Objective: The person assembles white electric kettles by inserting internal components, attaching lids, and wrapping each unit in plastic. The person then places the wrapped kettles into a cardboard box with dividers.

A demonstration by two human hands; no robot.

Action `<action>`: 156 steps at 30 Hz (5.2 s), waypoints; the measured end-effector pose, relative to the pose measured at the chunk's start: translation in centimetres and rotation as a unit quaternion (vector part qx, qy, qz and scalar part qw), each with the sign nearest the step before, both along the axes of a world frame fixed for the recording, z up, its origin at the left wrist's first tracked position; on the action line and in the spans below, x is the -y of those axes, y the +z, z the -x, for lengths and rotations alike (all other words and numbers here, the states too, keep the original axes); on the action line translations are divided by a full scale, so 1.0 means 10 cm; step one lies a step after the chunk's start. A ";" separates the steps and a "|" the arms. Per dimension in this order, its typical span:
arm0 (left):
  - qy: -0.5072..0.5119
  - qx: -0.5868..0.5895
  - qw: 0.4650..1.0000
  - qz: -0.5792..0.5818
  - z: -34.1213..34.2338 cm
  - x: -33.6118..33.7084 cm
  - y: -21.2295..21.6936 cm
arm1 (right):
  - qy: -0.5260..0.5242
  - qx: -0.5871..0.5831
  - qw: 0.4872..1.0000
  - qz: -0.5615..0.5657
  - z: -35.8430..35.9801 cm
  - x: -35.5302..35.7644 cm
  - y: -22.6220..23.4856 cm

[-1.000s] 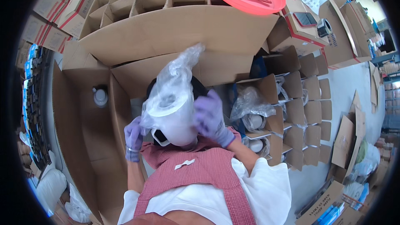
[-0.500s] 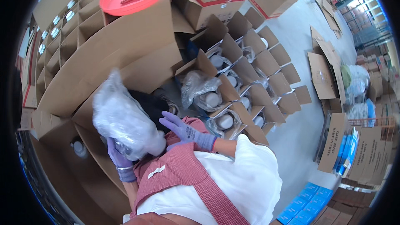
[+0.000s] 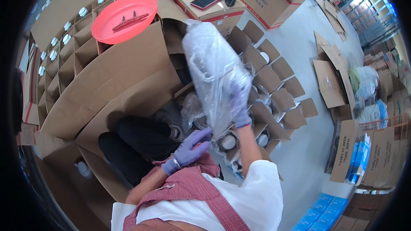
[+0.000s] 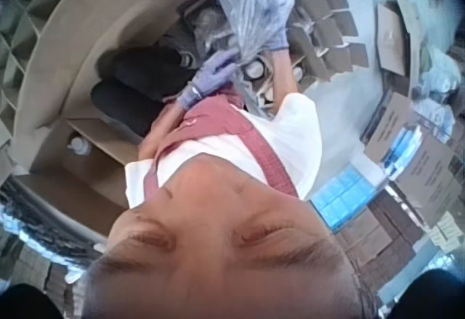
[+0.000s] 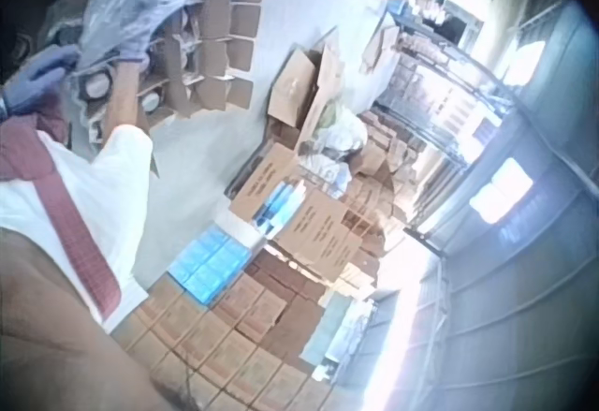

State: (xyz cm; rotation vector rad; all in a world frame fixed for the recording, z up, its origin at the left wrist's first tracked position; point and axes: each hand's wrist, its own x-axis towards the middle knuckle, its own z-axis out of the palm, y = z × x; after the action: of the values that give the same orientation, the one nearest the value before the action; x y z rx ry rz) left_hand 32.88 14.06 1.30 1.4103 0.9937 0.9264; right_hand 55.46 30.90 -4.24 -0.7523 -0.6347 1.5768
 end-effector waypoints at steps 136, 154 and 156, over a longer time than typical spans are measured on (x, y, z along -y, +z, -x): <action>0.778 0.347 0.513 -0.103 2.79 1.93 -0.03 | 0.574 -0.002 0.806 0.143 4.27 2.34 1.00; 0.376 0.275 0.885 -0.013 2.05 0.84 -1.21 | -0.113 0.508 0.480 -0.707 2.65 0.32 2.19; 0.392 -0.064 0.918 -0.014 1.95 1.08 -1.39 | -0.134 0.537 0.542 -0.633 2.85 -0.25 2.51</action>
State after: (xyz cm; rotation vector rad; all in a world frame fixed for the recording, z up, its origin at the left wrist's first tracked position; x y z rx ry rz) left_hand 13.35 3.28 -12.56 1.0927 1.7076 1.4346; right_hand 26.93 33.36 20.84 -0.4867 -2.0957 -0.1444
